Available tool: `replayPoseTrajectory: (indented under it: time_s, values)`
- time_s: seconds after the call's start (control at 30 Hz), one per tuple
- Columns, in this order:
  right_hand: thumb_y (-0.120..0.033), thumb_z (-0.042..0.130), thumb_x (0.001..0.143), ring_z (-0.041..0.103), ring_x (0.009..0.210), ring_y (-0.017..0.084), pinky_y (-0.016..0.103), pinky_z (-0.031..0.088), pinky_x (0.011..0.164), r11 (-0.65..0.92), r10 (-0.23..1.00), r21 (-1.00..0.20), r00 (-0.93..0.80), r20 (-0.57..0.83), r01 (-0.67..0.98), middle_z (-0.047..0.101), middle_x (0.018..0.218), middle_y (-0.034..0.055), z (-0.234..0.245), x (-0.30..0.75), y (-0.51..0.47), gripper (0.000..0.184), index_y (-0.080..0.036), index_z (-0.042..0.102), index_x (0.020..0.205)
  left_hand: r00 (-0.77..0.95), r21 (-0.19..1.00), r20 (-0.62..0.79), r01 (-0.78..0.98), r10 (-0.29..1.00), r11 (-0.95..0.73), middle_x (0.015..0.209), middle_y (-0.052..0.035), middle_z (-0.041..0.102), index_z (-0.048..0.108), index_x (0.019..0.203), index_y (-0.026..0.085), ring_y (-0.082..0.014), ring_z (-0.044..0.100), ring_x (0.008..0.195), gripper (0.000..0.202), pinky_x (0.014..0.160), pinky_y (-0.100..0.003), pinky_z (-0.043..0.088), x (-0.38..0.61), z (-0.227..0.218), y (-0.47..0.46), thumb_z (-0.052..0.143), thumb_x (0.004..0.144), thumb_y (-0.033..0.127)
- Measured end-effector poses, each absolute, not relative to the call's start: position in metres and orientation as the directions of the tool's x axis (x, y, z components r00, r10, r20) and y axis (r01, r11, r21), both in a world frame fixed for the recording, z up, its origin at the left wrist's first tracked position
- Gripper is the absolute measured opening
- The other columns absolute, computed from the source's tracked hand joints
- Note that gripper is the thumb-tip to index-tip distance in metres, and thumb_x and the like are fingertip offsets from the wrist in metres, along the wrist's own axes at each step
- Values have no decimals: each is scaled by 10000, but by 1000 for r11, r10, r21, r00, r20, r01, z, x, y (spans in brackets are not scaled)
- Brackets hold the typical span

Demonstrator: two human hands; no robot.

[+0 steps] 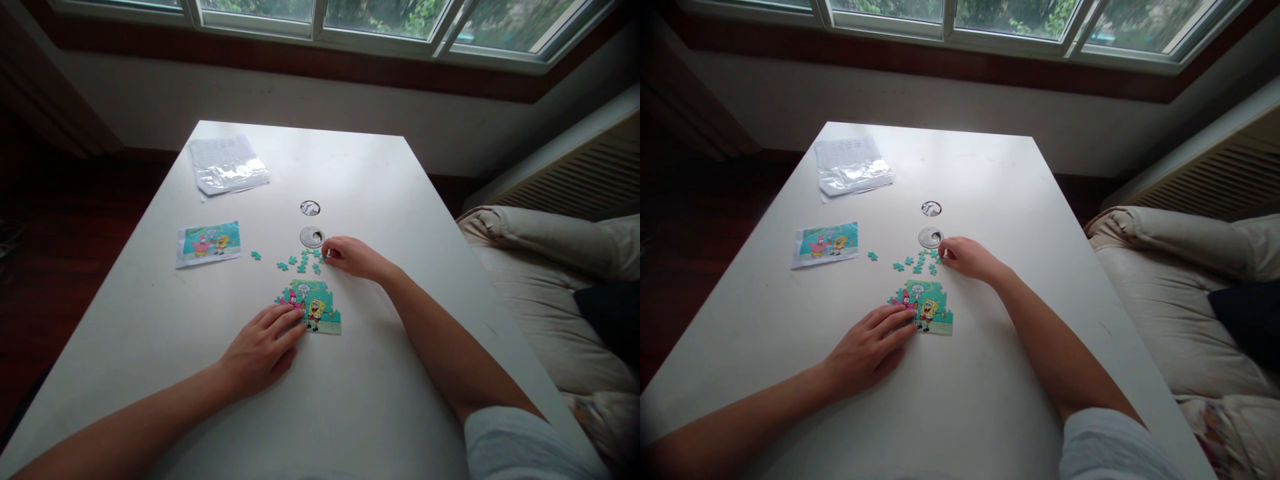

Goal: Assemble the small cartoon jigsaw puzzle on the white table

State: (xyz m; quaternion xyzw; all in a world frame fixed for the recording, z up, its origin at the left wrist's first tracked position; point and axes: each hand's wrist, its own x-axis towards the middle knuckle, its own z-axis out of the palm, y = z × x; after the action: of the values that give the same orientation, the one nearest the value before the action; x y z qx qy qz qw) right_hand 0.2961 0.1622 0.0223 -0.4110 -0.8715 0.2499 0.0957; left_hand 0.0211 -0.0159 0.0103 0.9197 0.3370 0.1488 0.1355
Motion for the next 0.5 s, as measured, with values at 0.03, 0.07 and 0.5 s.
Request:
replayPoseTrajectory:
  time_s: [0.03, 0.07, 0.5]
  values:
    - [-195, 620, 862, 475, 721, 134, 239, 294, 657, 538, 768, -504, -639, -37, 675, 578, 793, 4, 22, 296, 163, 92, -189, 663, 943, 727, 350, 184, 580, 661, -735, 1467, -115, 533, 571, 1352, 175, -293, 461, 1360, 400, 1153, -508, 421, 21, 10, -16, 509, 959, 217]
    - [-195, 618, 863, 478, 730, 137, 241, 296, 661, 540, 772, -494, -635, -33, 682, 583, 798, 7, 21, 297, 163, 90, -190, 660, 942, 726, 351, 188, 579, 661, -736, 1462, -117, 538, 572, 1352, 175, -292, 463, 1359, 401, 1150, -507, 425, 21, 10, -16, 511, 957, 215]
    - [-232, 662, 834, 477, 712, 135, 243, 294, 640, 564, 758, -475, -651, -27, 676, 583, 789, 4, 25, 298, 161, 60, -188, 629, 858, 730, 349, 198, 571, 654, -743, 1452, -116, 547, 577, 1346, 175, -293, 460, 1361, 396, 1145, -508, 430, 21, 10, -14, 512, 957, 209]
